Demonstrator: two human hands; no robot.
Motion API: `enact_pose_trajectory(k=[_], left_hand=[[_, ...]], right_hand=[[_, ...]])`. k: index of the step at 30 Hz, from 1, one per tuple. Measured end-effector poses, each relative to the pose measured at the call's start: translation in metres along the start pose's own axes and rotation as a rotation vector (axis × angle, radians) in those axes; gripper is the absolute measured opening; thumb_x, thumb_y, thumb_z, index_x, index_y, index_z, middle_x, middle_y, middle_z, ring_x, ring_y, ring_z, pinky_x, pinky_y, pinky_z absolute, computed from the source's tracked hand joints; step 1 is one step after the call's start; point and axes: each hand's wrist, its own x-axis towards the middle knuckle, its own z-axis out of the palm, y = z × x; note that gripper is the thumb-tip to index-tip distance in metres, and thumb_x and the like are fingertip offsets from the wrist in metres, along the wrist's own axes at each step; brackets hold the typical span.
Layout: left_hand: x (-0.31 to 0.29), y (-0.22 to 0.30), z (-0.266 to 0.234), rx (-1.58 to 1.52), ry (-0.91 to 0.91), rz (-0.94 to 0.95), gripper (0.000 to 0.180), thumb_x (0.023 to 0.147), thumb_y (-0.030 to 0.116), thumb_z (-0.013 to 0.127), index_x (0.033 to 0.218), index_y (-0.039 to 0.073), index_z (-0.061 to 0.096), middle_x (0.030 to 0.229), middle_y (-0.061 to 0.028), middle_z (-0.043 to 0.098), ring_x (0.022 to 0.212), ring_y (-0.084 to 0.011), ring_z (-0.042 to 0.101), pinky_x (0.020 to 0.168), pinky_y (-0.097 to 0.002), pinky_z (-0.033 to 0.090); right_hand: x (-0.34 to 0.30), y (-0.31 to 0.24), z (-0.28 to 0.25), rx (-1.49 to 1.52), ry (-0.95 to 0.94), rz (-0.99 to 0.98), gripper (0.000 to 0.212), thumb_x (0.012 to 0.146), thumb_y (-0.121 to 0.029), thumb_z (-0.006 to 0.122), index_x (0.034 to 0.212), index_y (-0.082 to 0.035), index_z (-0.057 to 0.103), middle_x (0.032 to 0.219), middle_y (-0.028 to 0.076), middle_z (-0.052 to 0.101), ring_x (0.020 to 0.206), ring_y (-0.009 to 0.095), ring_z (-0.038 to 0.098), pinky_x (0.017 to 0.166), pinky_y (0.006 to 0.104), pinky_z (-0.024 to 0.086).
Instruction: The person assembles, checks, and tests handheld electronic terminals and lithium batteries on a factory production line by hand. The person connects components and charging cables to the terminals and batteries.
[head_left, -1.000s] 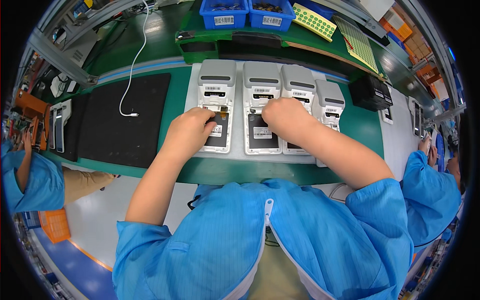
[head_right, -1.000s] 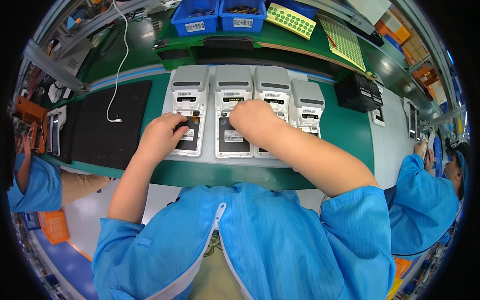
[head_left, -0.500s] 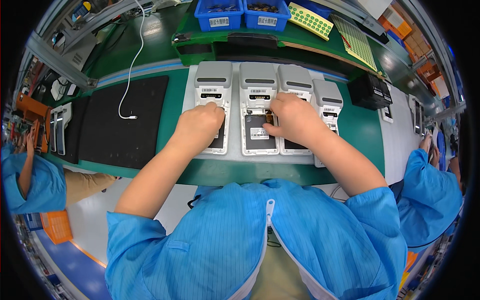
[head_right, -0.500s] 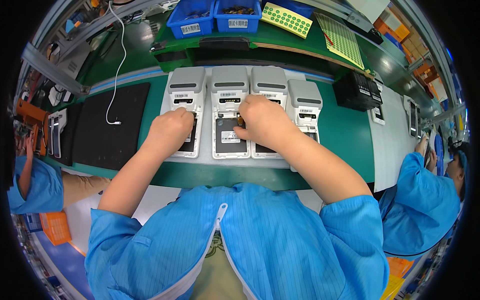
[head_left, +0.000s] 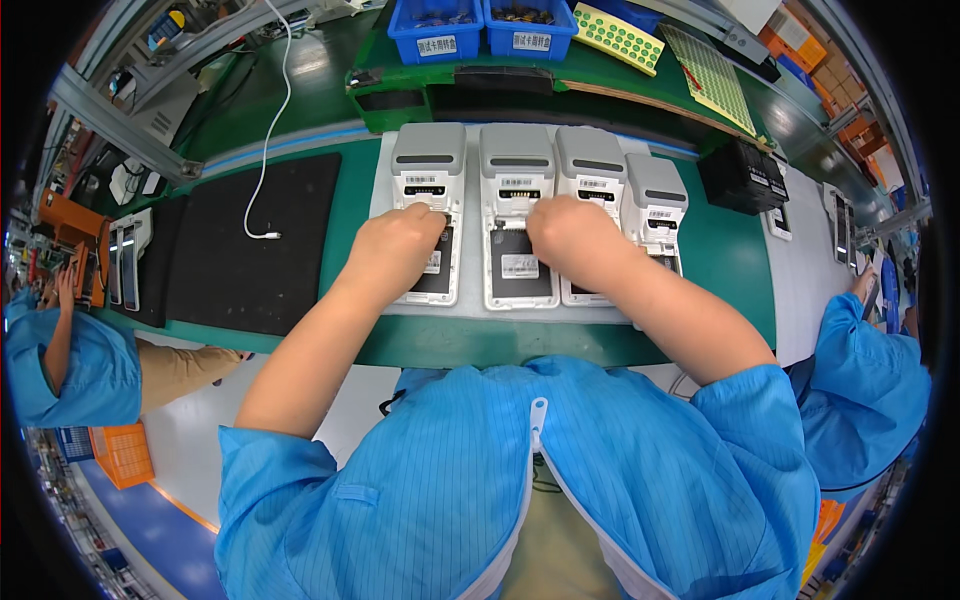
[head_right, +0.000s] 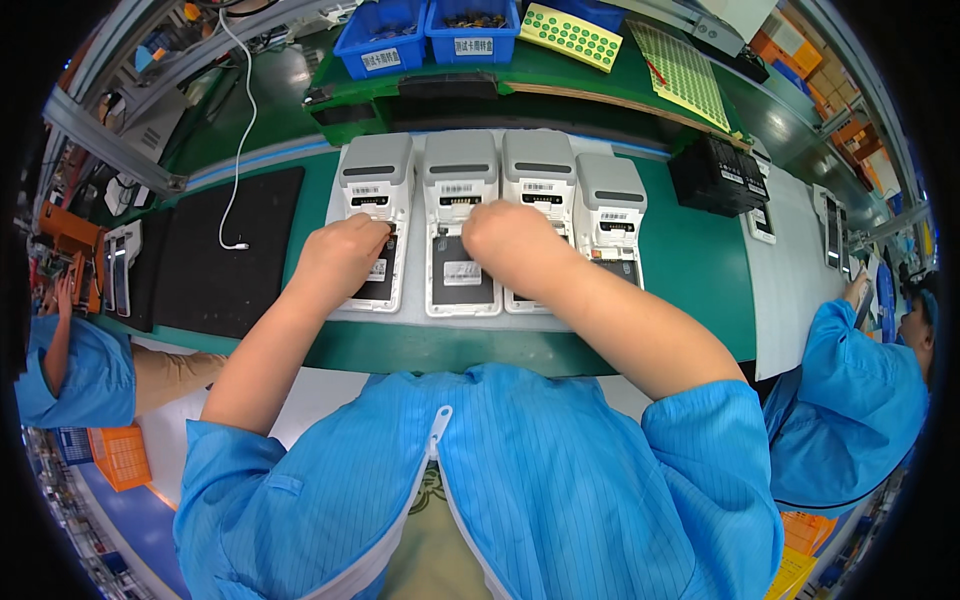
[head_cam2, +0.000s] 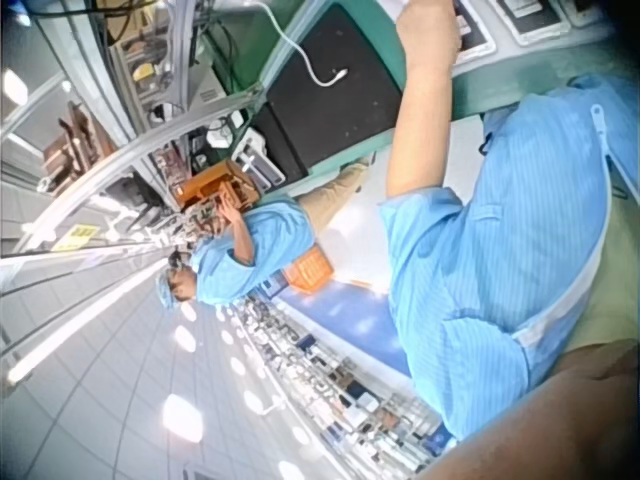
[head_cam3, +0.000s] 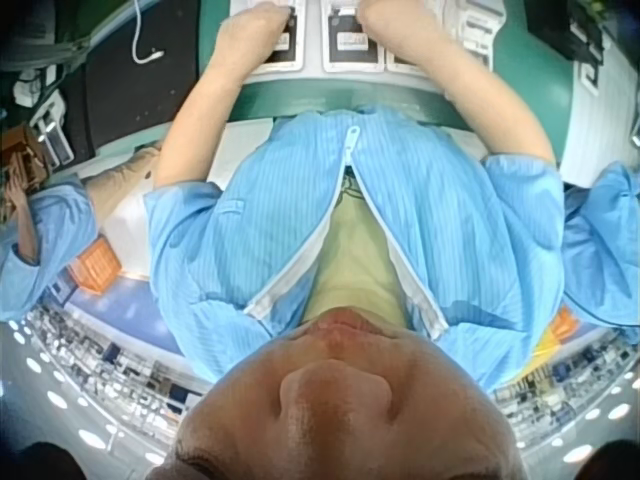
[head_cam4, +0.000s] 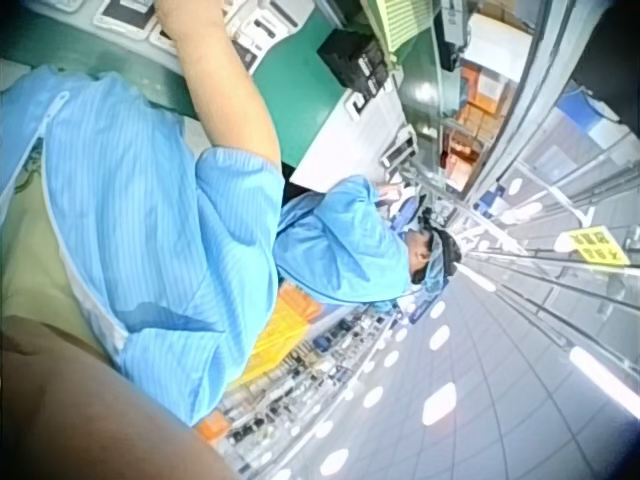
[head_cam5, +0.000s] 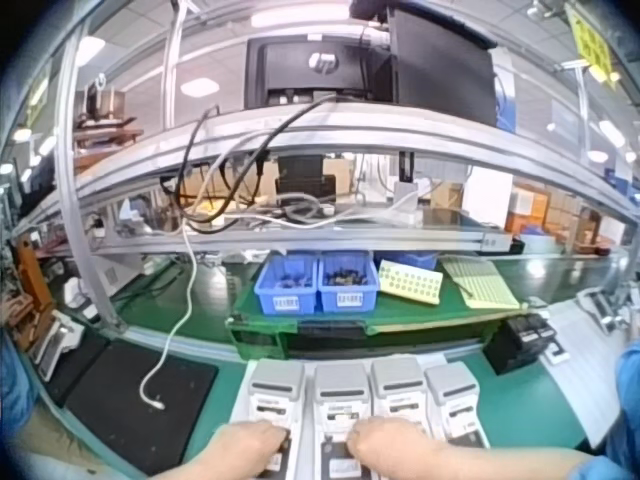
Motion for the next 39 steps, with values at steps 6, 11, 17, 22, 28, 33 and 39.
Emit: enact_pose_trajectory(k=[6,11,17,22,28,33,39], left_hand=[[0.003,0.007,0.0,0.075,-0.076,-0.023,0.004,0.08,0.007,0.058,0.08,0.004,0.061,0.076,-0.0089,0.06,0.067,-0.0271,0.061,0.058,-0.0372,0.05],[0.008,0.036,-0.024,-0.508,0.015,-0.155,0.024,0.076,0.021,0.068,0.09,0.002,0.064,0.079,-0.0108,0.061,0.069,-0.0274,0.062,0.063,-0.0385,0.05],[-0.012,0.073,-0.016,-0.29,-0.183,-0.024,0.043,0.071,0.03,0.074,0.104,0.005,0.062,0.077,-0.0099,0.061,0.068,-0.0258,0.061,0.06,-0.0351,0.05],[-0.02,0.078,-0.009,-0.281,-0.075,-0.035,0.045,0.07,0.027,0.074,0.107,0.004,0.06,0.075,-0.01,0.06,0.065,-0.0245,0.061,0.058,-0.0334,0.049],[-0.019,0.068,-0.014,-1.288,-0.123,-0.45,0.029,0.087,0.027,0.057,0.104,0.003,0.058,0.076,-0.0056,0.06,0.063,-0.0187,0.059,0.052,-0.0281,0.046],[-0.006,0.076,-0.014,-2.285,-0.107,-1.31,0.037,0.093,0.042,0.039,0.1,0.01,0.058,0.089,-0.0041,0.062,0.068,-0.0163,0.058,0.046,-0.0264,0.04],[-0.029,0.044,-0.028,-2.359,-0.08,-1.175,0.03,0.09,0.035,0.044,0.092,0.009,0.058,0.086,-0.006,0.062,0.069,-0.018,0.058,0.046,-0.0267,0.04]], right_hand=[[-0.015,-0.028,-0.013,0.254,-0.059,0.015,0.009,0.071,-0.012,0.06,0.074,-0.003,0.06,0.079,0.01,0.059,0.079,0.027,0.06,0.066,0.0356,0.052],[-0.016,-0.023,-0.009,0.214,0.01,0.117,0.006,0.07,-0.008,0.058,0.074,-0.003,0.06,0.081,0.01,0.058,0.08,0.027,0.06,0.066,0.0351,0.052],[-0.006,-0.005,0.001,0.043,0.036,0.189,0.009,0.069,-0.004,0.057,0.077,-0.001,0.06,0.082,0.011,0.058,0.082,0.026,0.06,0.068,0.0345,0.052],[-0.028,-0.032,-0.026,0.335,-0.067,-0.162,0.006,0.07,-0.008,0.061,0.073,-0.004,0.059,0.077,0.012,0.059,0.074,0.026,0.062,0.063,0.0373,0.052],[-0.013,-0.016,-0.04,0.978,0.216,0.434,0.005,0.073,-0.006,0.064,0.078,-0.004,0.063,0.067,0.008,0.054,0.063,0.026,0.057,0.057,0.0328,0.048],[0.009,-0.07,-0.049,0.418,0.252,-0.101,0.01,0.073,-0.012,0.067,0.081,-0.006,0.065,0.079,0.007,0.059,0.073,0.024,0.058,0.062,0.0349,0.049],[0.03,-0.06,-0.044,0.45,0.235,-0.022,0.01,0.076,-0.015,0.064,0.076,-0.004,0.064,0.079,0.009,0.058,0.076,0.027,0.059,0.066,0.0365,0.05]])
